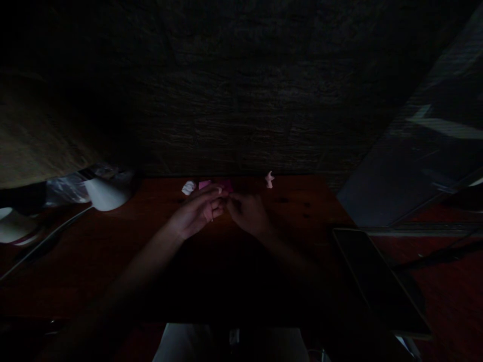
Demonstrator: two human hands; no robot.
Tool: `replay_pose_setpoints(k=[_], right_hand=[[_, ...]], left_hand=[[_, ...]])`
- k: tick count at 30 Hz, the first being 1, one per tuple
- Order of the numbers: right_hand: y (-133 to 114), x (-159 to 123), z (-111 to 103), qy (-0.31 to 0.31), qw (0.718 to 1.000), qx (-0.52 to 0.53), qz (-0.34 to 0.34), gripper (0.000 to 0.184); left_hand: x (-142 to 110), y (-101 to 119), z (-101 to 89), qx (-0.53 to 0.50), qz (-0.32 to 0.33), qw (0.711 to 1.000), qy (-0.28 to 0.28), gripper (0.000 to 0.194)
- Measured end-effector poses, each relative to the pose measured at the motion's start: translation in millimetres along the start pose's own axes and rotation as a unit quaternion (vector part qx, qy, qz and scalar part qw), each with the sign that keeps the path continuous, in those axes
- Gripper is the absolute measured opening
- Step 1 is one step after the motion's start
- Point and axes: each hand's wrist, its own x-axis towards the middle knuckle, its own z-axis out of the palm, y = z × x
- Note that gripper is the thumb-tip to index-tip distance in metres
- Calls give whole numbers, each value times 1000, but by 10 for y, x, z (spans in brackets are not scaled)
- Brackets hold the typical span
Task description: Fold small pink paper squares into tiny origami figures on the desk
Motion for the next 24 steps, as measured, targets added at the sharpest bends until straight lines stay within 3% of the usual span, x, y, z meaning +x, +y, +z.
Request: replay_pose_setpoints(k=[5,10,13,17,21,24], right_hand=[[-4,9,-2,-11,1000,3,-7,24],[-19,9,-2,-3,1000,-4,-4,26],[-21,4,-2,-9,1000,7,-3,26],[-24,7,-4,-22,1000,9,4,24],[-17,12,0,-25,1000,1,4,25],[-5,9,9,-24,1000,-3,4,25]], left_hand=[[-27,0,10,-4,-8,1000,-13,12],[-34,31,17,-24,-6,999,-37,52],[-22,18,1,-21,-4,999,-26,45],[-20,-17,-12,-2,5,1000,-27,16],[-40,-3,6,-9,-2,999,-31,13],[-50,37,29,-34,-23,998,-37,36]])
